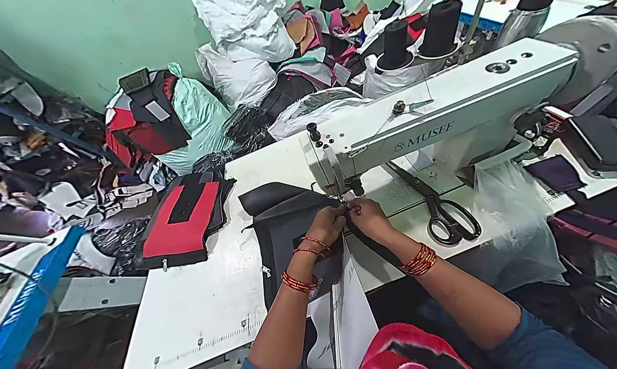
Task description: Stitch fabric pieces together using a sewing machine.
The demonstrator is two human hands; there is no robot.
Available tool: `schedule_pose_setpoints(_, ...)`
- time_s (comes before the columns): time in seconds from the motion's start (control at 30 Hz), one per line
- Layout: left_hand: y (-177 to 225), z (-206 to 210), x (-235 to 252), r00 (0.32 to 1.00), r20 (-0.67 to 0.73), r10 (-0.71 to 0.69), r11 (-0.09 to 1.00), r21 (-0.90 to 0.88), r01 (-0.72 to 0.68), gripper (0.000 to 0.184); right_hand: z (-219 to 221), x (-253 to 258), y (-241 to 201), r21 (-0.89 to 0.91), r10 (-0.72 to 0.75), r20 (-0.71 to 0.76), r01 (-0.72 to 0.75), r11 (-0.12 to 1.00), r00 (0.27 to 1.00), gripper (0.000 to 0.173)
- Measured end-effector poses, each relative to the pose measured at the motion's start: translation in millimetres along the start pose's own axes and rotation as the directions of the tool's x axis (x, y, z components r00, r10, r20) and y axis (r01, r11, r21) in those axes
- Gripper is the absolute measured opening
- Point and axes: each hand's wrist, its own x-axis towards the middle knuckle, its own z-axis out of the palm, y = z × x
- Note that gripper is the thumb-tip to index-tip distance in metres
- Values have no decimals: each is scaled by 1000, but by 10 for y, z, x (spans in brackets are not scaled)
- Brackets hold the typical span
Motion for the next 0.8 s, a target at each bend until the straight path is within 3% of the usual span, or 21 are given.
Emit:
schedule_pose_setpoints(0.23,197,66,12,997,44,-65,985,160,58,31,-43,-20,36,57,-44,1,44,997,999,28)
schedule_pose_setpoints(0.57,-114,-17,13,1000,-12,14,995,-97,-15,38,-40,-38,36,33,-6,10,5,999,1000,31)
schedule_pose_setpoints(0.8,177,100,21,998,19,-56,988,147,53,34,-29,-22,25,16,-20,10,19,1000,1000,26)
